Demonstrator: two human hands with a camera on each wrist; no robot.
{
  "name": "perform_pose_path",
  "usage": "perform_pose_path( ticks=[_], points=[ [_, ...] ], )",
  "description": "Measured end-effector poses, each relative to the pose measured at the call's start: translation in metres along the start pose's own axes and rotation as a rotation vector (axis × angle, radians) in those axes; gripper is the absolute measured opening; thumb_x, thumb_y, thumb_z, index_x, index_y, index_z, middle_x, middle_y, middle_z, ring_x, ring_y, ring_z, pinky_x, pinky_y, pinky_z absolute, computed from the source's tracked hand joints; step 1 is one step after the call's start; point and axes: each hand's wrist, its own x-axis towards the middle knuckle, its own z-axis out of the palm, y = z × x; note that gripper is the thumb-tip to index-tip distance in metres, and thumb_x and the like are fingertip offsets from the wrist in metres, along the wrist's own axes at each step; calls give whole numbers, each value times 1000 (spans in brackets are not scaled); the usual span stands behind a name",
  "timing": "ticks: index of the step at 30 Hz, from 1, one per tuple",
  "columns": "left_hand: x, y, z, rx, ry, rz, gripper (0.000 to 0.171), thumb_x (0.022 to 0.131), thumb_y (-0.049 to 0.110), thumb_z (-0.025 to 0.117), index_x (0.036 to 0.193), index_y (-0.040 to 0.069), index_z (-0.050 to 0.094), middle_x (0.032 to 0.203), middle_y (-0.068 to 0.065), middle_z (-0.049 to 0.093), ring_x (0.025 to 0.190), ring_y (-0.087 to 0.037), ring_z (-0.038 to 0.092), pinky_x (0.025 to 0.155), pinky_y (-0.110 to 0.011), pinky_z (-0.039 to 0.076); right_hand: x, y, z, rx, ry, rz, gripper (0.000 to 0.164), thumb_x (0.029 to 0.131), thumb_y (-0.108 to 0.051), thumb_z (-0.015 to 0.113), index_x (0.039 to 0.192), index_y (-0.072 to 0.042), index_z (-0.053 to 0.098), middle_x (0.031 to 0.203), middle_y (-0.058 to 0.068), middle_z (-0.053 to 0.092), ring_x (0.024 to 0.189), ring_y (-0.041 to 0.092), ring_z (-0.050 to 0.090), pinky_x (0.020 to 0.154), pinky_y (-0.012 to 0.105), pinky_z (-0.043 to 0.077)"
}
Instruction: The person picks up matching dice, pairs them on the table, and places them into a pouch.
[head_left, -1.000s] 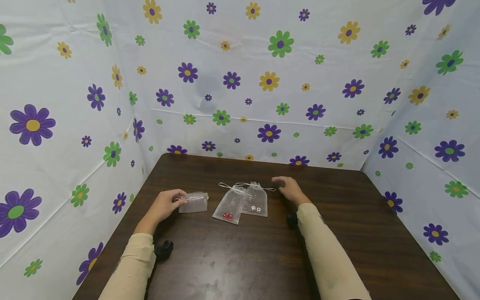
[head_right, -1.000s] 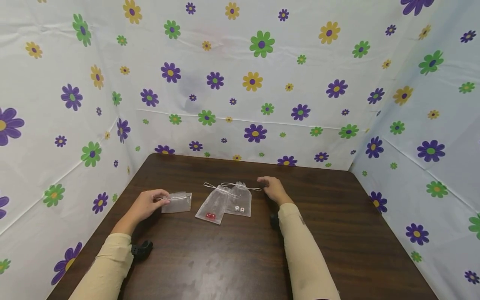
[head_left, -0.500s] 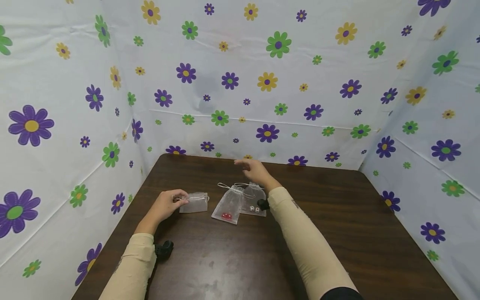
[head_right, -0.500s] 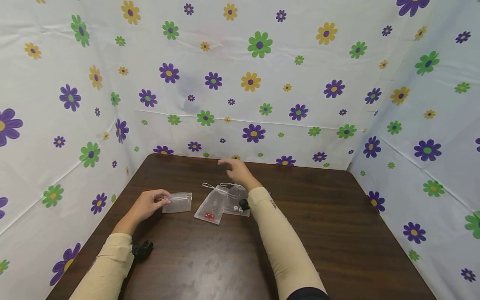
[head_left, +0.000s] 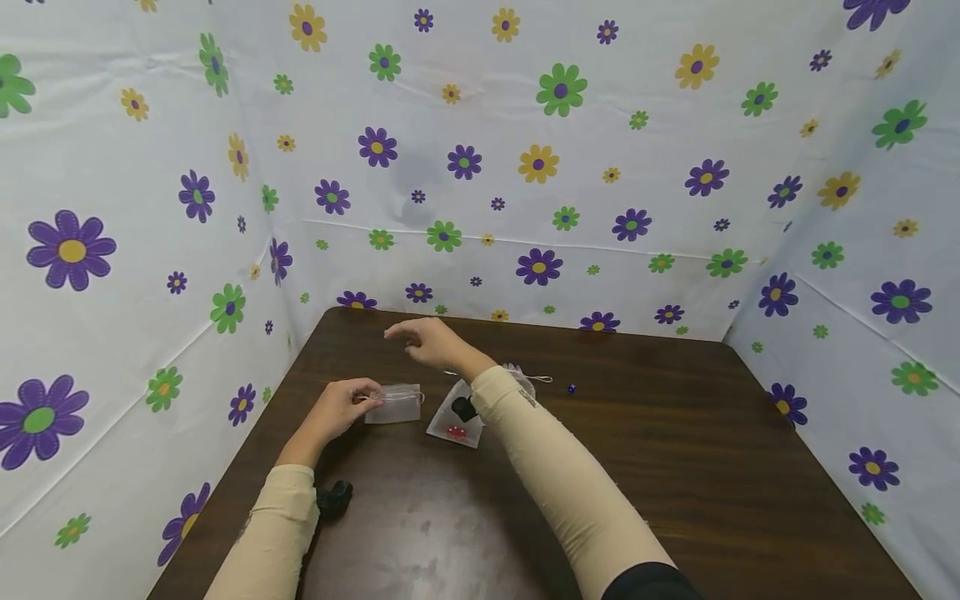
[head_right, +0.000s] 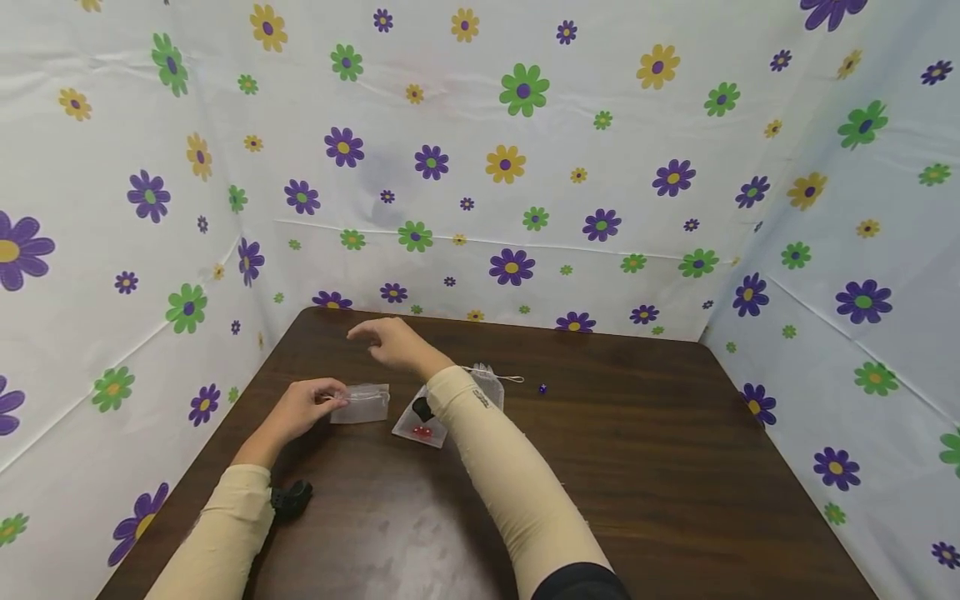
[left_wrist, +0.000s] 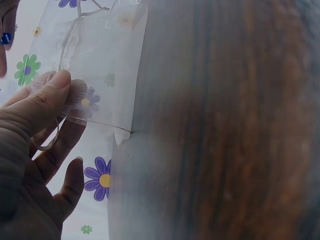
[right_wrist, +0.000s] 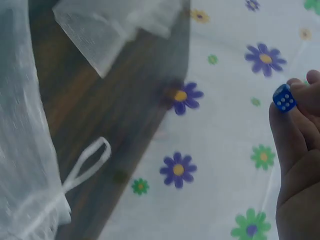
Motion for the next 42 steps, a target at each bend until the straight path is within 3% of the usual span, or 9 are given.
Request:
perform_pose_path(
  ticks=[3,10,14,16,22,28,35,38,42],
  points=[
    [2,-1,1,-7,-1,3,10,88,7,78,97,12,75,94,-2,75,91,-26,72,76,-43,58,1,-2,12,-15,-62,-12,39,98,5,59,135,-7,64,134,8,66,57,7,39,66,20,39],
    [3,0,2,-14,1,4,10,89,6,77,96,11,76,93,-2,75,89,-25,71,75,-41,58,-3,0,20,4,-75,16,38,99,2,59,135,-9,65,134,7,66,62,10,48,68,19,44],
    [3,0,2,6,4,0,9,89,7,78,96,12,76,93,-2,75,90,-26,72,76,-43,58,-8,3,11,22,-27,42,37,101,0,57,135,-10,64,136,6,65,91,18,66,81,24,49],
    [2,0,2,15,7,-5,9,89,8,78,96,13,76,93,-2,75,91,-27,72,77,-45,58,-11,7,5,38,-5,65,36,101,0,57,136,-8,64,136,7,64,114,20,64,92,27,49],
    [-1,-1,2,43,17,-34,9,89,10,78,97,14,75,96,-4,75,92,-29,71,79,-48,57,-30,37,-17,71,77,150,36,100,4,55,135,-3,62,138,11,62,129,25,57,107,34,44],
    [-2,-3,2,68,28,-27,8,89,10,78,96,14,75,95,-6,75,88,-26,71,76,-46,57,-67,92,-34,176,178,297,37,99,8,54,135,2,60,139,17,60,132,32,54,109,41,43],
    [0,-5,4,68,34,-16,8,89,9,79,94,13,75,95,-7,75,87,-26,70,75,-47,57,-143,169,-39,119,176,529,39,94,14,53,132,7,60,137,23,59,131,40,53,108,51,42],
    [1,-5,5,70,34,-18,8,88,10,79,95,13,75,97,-7,75,90,-28,71,78,-48,57,-171,186,-43,111,175,610,39,92,16,54,129,8,61,137,26,58,131,43,52,108,54,41],
    [1,-5,5,71,41,-18,9,88,9,79,95,13,75,95,-8,75,89,-29,71,77,-49,57,-191,195,-45,172,139,638,41,93,15,58,133,9,58,143,27,53,135,44,47,109,54,40]
  ],
)
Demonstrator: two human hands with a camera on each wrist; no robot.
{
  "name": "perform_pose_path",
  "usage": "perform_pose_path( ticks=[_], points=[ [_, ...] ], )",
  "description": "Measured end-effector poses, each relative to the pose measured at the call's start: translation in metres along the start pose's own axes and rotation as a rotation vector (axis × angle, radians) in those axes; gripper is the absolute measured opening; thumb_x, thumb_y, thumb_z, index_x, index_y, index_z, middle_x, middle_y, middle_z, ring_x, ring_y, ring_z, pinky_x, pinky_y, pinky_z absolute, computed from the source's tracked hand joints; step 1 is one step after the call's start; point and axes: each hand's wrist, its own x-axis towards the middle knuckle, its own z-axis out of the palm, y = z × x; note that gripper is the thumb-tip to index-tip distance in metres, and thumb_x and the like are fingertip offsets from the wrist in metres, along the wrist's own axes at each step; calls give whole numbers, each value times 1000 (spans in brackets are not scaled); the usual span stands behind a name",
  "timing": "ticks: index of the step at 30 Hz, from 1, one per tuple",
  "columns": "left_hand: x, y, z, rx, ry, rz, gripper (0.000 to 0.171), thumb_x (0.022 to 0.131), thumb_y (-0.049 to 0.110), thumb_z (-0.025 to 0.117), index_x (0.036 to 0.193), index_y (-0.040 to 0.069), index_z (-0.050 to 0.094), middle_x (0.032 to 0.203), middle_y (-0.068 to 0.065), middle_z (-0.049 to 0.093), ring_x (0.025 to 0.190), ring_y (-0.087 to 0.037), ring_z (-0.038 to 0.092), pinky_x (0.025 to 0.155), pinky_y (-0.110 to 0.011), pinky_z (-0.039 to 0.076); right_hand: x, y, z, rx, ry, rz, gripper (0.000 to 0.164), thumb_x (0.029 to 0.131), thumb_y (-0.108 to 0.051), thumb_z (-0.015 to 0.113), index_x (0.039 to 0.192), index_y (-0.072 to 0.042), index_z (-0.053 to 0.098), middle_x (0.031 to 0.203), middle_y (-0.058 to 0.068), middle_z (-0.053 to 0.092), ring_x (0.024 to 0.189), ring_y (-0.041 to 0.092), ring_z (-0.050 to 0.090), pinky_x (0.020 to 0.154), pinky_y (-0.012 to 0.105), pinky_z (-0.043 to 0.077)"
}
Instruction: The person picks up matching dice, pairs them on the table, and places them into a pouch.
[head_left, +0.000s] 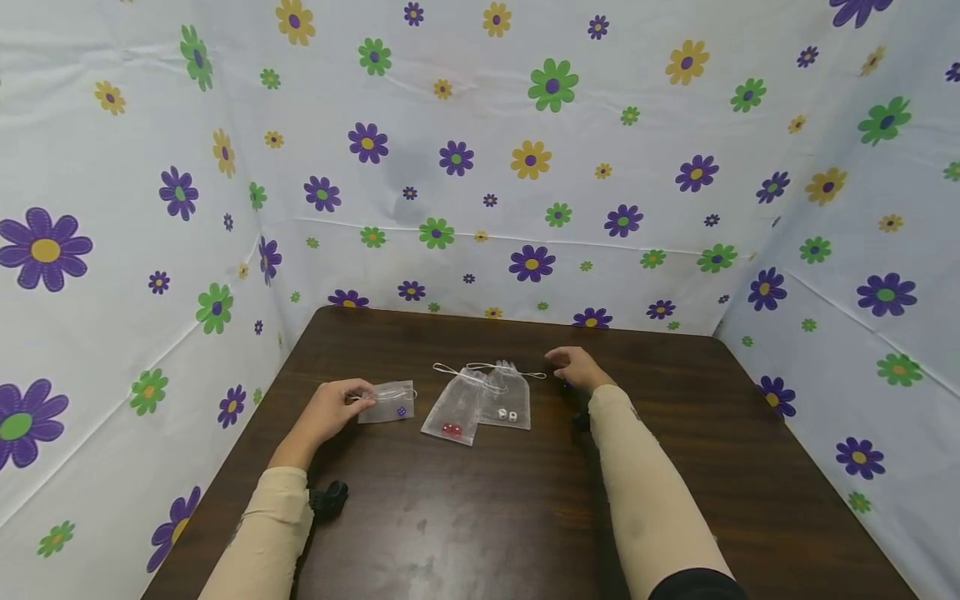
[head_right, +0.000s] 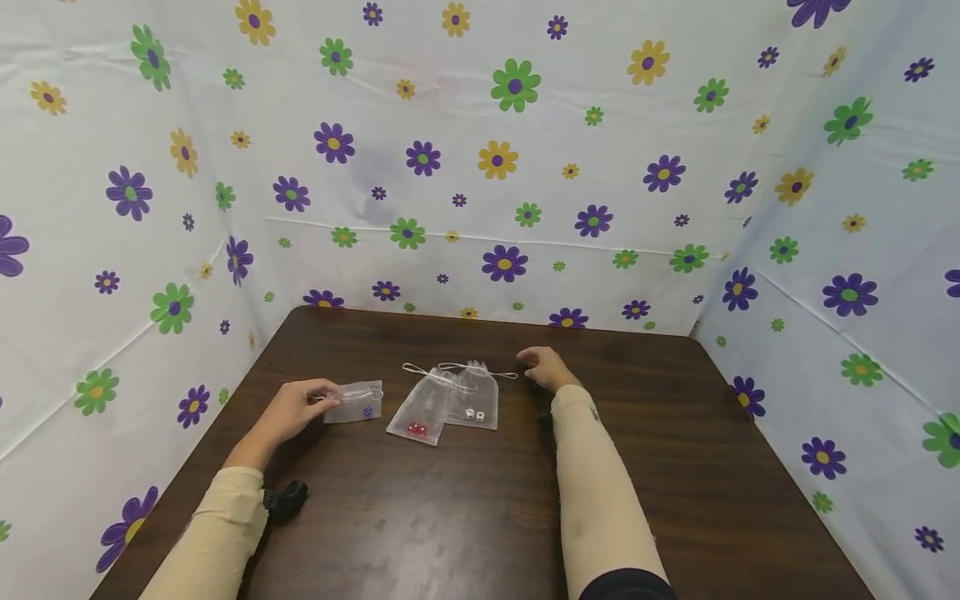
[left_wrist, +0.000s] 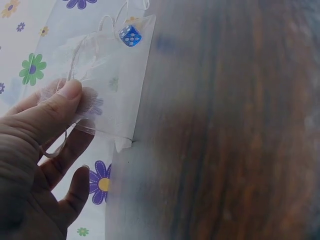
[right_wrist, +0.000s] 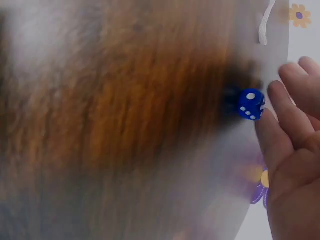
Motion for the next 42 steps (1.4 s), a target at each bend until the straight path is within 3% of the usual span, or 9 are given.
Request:
perform_pose_path(
  ticks=[6,13,29,35,42],
  points=[
    [-1,-1,-2,-2,-2,-11,10,88,8,79,95,13,75,96,-8,75,91,-30,71,77,-49,57,-4,5,0,-6,-77,-10,51,88,20,61,137,7,55,149,28,46,142,43,39,113,52,35],
    [-1,-2,-2,1,-3,-11,9,88,8,79,95,13,75,96,-7,75,89,-28,71,76,-48,57,-5,10,5,-10,-43,-23,53,83,29,52,133,9,58,147,28,49,141,43,40,114,51,33],
    [0,2,1,-22,-12,-24,10,88,8,79,96,13,75,96,-8,75,89,-28,70,76,-47,57,-5,6,8,19,-6,-58,51,85,28,49,132,10,58,143,29,52,139,44,43,111,52,37],
    [0,3,2,-45,-20,-28,11,88,9,78,96,14,75,95,-6,75,86,-24,70,73,-43,56,2,-16,12,-15,24,-186,50,87,25,48,133,8,58,140,23,58,134,41,50,107,48,44],
    [1,4,3,-36,-16,-15,10,88,8,78,95,15,75,93,-4,74,83,-20,68,71,-41,56,24,-83,29,-43,25,-217,51,93,20,52,139,0,58,145,16,55,136,37,50,108,49,43]
  ],
)
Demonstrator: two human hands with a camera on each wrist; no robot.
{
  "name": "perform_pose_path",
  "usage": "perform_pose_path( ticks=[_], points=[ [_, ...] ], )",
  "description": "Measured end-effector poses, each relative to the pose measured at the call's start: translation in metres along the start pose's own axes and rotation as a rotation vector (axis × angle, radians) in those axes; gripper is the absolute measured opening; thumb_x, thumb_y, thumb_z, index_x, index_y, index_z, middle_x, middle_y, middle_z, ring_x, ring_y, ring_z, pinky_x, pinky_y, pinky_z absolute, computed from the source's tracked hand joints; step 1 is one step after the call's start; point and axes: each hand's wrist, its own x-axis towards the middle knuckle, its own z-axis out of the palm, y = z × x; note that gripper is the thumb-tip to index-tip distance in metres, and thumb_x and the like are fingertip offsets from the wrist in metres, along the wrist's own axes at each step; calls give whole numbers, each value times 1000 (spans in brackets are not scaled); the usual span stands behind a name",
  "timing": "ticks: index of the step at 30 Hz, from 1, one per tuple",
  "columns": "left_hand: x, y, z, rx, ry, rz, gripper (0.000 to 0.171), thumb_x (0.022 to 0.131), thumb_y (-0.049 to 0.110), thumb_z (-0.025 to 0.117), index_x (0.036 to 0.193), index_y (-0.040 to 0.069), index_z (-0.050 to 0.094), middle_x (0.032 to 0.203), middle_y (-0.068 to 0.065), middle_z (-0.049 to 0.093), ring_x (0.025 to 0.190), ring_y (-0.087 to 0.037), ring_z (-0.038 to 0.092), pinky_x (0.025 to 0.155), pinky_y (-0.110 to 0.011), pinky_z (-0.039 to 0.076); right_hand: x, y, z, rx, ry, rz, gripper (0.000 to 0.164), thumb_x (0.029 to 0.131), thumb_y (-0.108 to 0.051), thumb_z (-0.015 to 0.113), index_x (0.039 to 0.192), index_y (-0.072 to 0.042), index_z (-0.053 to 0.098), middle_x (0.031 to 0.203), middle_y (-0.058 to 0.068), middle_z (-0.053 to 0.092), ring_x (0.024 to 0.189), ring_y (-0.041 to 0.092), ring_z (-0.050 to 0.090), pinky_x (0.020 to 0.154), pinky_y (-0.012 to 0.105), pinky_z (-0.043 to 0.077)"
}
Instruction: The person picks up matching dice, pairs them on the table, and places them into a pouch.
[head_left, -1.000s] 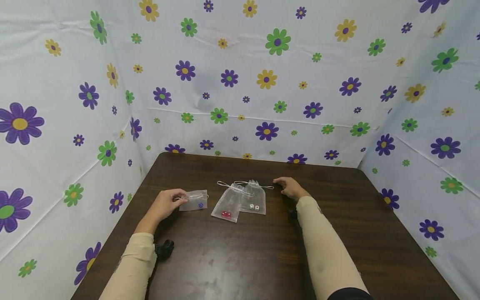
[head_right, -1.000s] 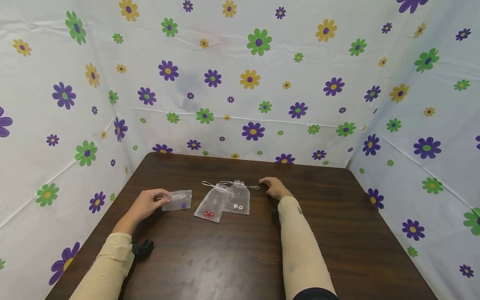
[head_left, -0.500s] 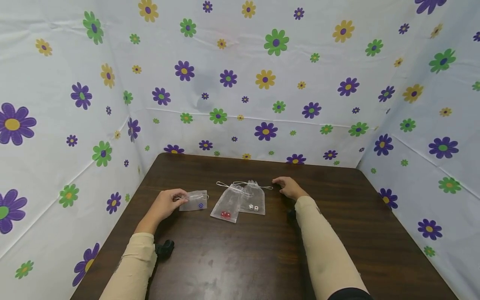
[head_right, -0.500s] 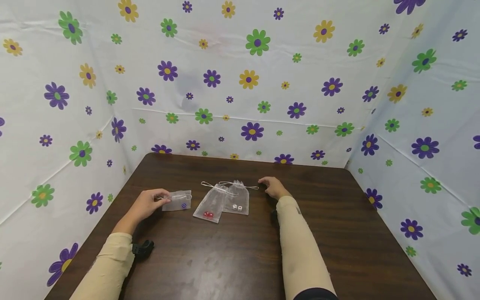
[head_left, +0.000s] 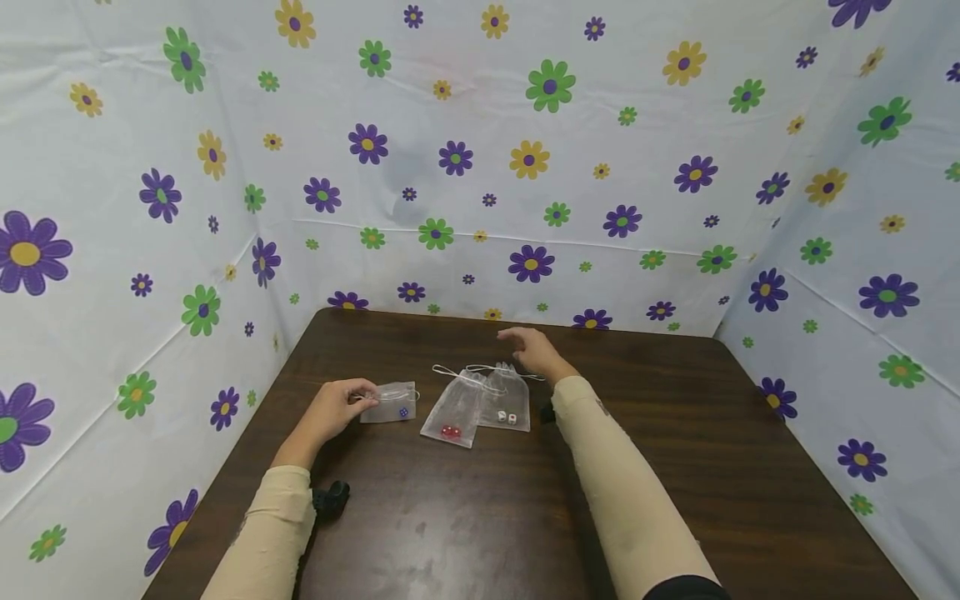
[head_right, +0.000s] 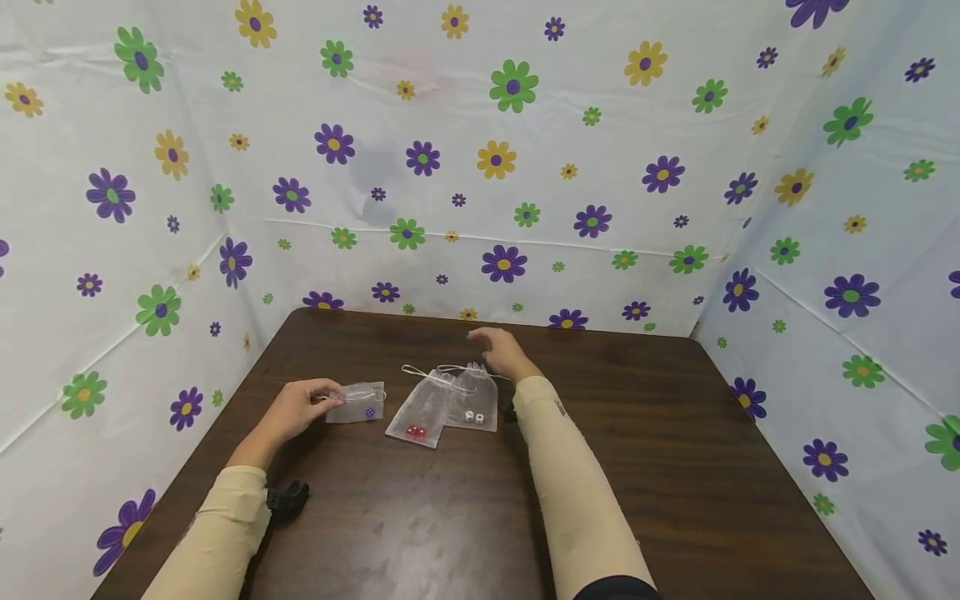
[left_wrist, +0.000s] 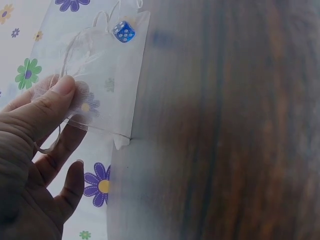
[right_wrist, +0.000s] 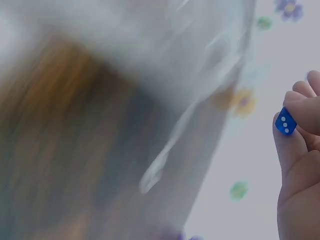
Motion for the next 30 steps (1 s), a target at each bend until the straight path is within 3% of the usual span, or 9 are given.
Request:
perform_pose_path(
  ticks=[7,15,23,30],
  points=[
    [1,2,1,8,-6,10,8,88,9,78,93,15,76,91,-2,74,76,-15,62,65,-34,52,29,-75,30,-56,-66,-194,50,92,18,56,137,-5,61,143,11,58,132,30,54,106,39,46],
    [4,4,2,-8,-19,29,6,89,9,78,94,13,78,91,0,75,74,-13,64,64,-31,52,35,-144,65,-93,-206,-343,46,97,11,57,139,-8,60,141,9,60,124,23,60,99,30,49],
    [4,0,1,-21,-27,66,9,88,6,78,96,10,79,94,-2,76,86,-21,72,72,-37,57,35,-172,90,-82,-265,-391,43,98,8,59,138,-8,61,141,6,61,120,18,63,93,22,50],
    [3,-4,-1,-20,-27,65,9,88,7,78,97,11,79,94,-2,77,88,-22,72,74,-40,58,33,-172,99,-63,-254,-379,38,101,-3,61,139,-11,61,140,2,62,124,12,60,98,22,48]
  ],
)
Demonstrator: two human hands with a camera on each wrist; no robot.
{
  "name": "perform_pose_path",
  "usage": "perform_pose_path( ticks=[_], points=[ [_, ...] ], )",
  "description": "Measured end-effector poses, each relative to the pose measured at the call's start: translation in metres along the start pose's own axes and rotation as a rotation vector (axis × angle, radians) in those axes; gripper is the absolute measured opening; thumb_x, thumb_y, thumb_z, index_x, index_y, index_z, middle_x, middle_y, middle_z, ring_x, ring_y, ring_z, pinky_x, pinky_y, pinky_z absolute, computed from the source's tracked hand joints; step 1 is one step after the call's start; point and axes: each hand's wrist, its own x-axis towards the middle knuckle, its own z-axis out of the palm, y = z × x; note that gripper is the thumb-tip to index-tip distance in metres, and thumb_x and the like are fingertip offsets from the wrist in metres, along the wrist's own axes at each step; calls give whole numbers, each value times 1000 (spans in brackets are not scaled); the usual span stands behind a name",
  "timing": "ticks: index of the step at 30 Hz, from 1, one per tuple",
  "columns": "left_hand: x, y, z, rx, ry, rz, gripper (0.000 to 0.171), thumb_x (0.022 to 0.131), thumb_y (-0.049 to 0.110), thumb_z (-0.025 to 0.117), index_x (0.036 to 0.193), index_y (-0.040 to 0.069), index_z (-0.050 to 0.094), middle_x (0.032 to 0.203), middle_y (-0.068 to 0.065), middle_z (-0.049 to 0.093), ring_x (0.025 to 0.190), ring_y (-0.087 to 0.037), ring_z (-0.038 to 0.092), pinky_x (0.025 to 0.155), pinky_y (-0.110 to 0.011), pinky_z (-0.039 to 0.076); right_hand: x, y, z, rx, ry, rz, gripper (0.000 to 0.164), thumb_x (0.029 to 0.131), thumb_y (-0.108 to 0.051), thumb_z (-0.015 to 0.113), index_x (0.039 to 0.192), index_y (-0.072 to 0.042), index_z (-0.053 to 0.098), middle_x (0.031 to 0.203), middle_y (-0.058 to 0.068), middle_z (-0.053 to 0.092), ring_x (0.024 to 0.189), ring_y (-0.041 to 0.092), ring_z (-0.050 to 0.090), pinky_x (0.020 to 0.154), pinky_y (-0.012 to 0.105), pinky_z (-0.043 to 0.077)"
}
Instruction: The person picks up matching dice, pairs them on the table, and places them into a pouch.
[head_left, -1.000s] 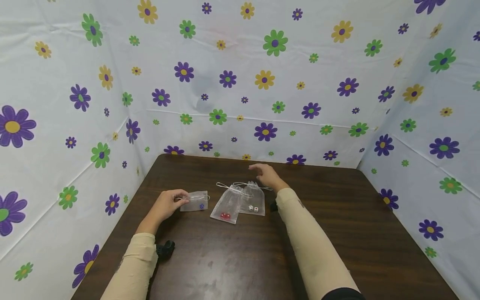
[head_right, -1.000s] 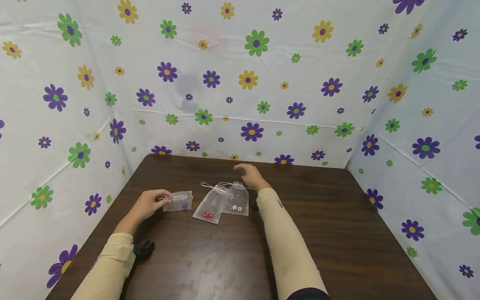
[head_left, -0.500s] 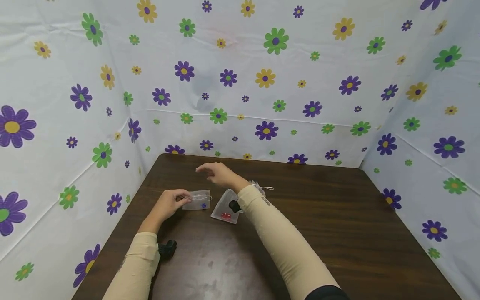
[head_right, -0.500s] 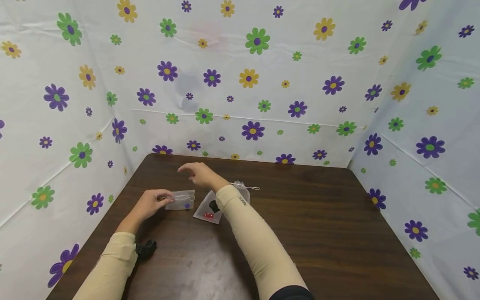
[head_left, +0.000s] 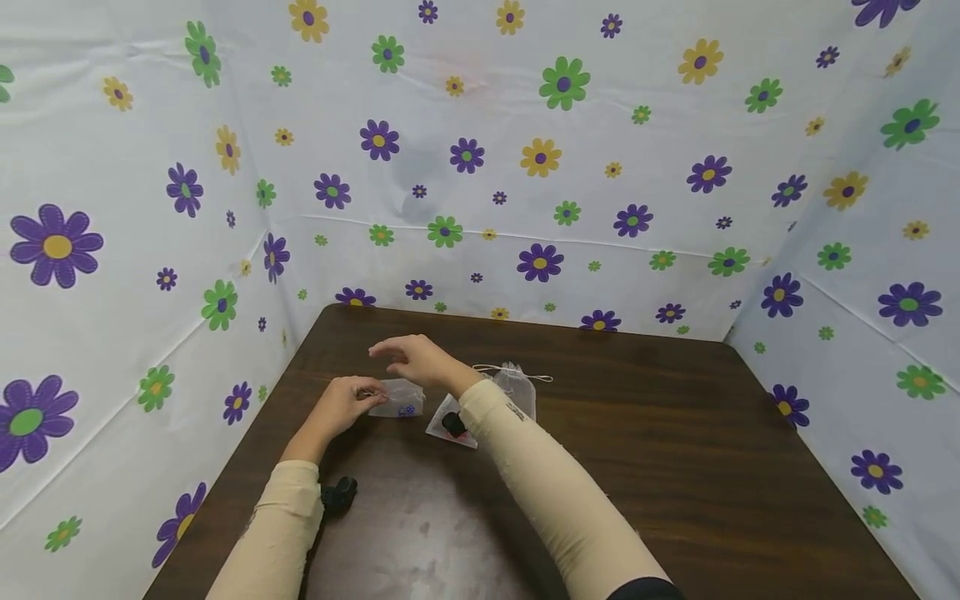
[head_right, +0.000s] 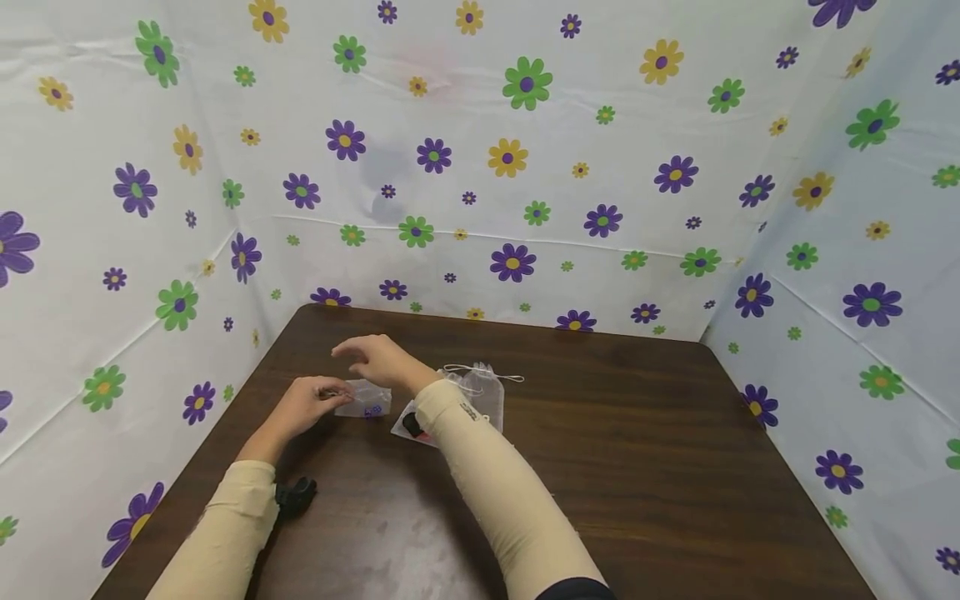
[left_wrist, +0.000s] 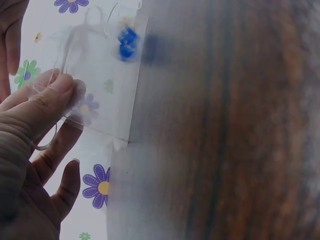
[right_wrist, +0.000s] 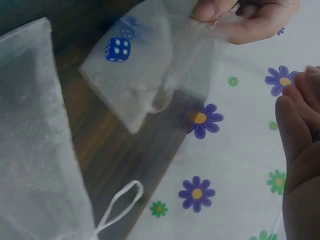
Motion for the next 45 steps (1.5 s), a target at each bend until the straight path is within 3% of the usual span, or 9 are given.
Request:
perform_pose_path(
  ticks=[5,9,12,17,23,28,33,40,45],
  points=[
    [0,1,-2,-3,6,-9,10,89,6,77,97,11,79,94,-3,76,88,-23,72,74,-42,59,-8,13,4,-48,28,85,37,103,-19,62,139,-8,60,139,6,62,124,18,61,102,30,48],
    [0,1,-2,-1,25,-8,9,88,7,78,95,12,78,93,-3,76,83,-20,71,71,-40,57,-15,26,12,-45,-53,201,52,99,-33,67,142,-5,56,138,9,62,126,20,59,103,32,47],
    [0,0,-2,-4,42,-2,7,88,8,78,94,12,77,92,-2,76,82,-19,69,70,-39,56,-19,32,19,-45,-98,248,55,95,-31,72,141,-4,57,134,10,65,123,21,62,100,32,49],
    [1,6,-5,-21,58,-10,7,90,8,77,95,12,76,94,-3,75,85,-22,71,74,-43,58,-20,34,23,-80,-68,221,40,96,-23,72,132,-6,65,123,8,71,109,16,68,91,27,53],
    [5,22,-19,-38,108,-35,8,91,5,76,97,10,75,94,-9,75,80,-22,69,72,-41,58,-20,26,6,-17,37,142,28,99,-18,68,125,-7,69,108,5,75,90,12,70,80,24,55],
    [11,29,-31,-42,138,-44,7,91,8,76,98,10,75,95,-9,75,78,-19,67,69,-31,55,-19,25,-5,-7,106,102,24,100,-18,68,121,-8,71,108,3,74,92,10,67,84,24,53],
    [15,33,-38,-57,169,-13,7,92,9,76,99,9,74,93,-9,75,76,-18,67,66,-27,53,-19,25,-10,72,124,83,24,99,-16,68,121,-6,71,105,5,74,91,11,68,82,24,53],
    [19,28,-37,-75,170,-34,19,92,13,76,110,7,73,103,-15,75,78,-18,66,64,-26,51,-19,30,-10,98,152,127,23,98,-14,69,119,-5,72,104,5,74,89,11,66,80,25,52],
    [22,17,-31,-62,137,-107,26,94,16,74,118,5,71,102,-17,76,79,-20,68,63,-29,50,-22,38,-4,153,154,209,21,97,-12,69,115,-2,73,97,9,75,90,27,72,72,24,54]
  ],
)
